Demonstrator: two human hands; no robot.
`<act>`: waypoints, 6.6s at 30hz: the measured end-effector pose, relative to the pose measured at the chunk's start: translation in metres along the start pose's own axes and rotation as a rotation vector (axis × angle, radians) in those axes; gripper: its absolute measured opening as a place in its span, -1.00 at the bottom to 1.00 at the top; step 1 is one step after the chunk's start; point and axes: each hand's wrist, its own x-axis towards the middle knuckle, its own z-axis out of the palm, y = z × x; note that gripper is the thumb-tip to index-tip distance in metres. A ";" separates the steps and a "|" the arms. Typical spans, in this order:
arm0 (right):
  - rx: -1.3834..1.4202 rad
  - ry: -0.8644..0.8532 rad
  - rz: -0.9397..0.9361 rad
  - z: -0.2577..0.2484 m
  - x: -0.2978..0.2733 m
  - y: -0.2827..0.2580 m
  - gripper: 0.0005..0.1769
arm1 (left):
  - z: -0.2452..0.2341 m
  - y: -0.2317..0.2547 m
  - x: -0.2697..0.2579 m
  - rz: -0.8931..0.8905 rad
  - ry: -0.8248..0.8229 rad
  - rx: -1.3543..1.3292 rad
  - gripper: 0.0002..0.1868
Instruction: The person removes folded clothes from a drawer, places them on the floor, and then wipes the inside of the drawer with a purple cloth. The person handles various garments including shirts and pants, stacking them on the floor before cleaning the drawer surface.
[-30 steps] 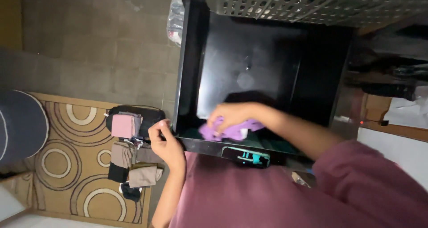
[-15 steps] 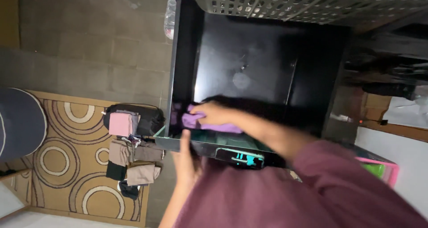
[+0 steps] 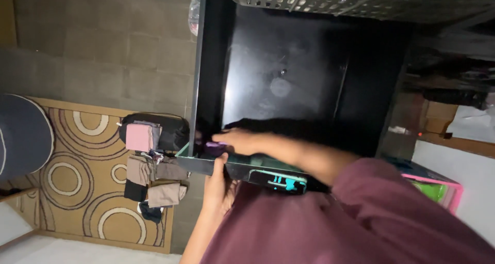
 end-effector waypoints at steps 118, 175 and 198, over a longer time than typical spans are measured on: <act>-0.565 1.253 -0.714 -0.169 0.068 -0.243 -0.57 | -0.039 0.072 -0.012 -0.168 -0.367 0.883 -0.20; -0.540 0.042 -0.133 -0.049 0.025 0.030 -0.63 | -0.026 0.018 -0.010 -0.116 -0.230 0.348 -0.35; -0.678 -0.074 0.351 -0.025 -0.018 0.006 -0.58 | -0.033 0.009 0.002 -0.084 -0.231 0.283 -0.38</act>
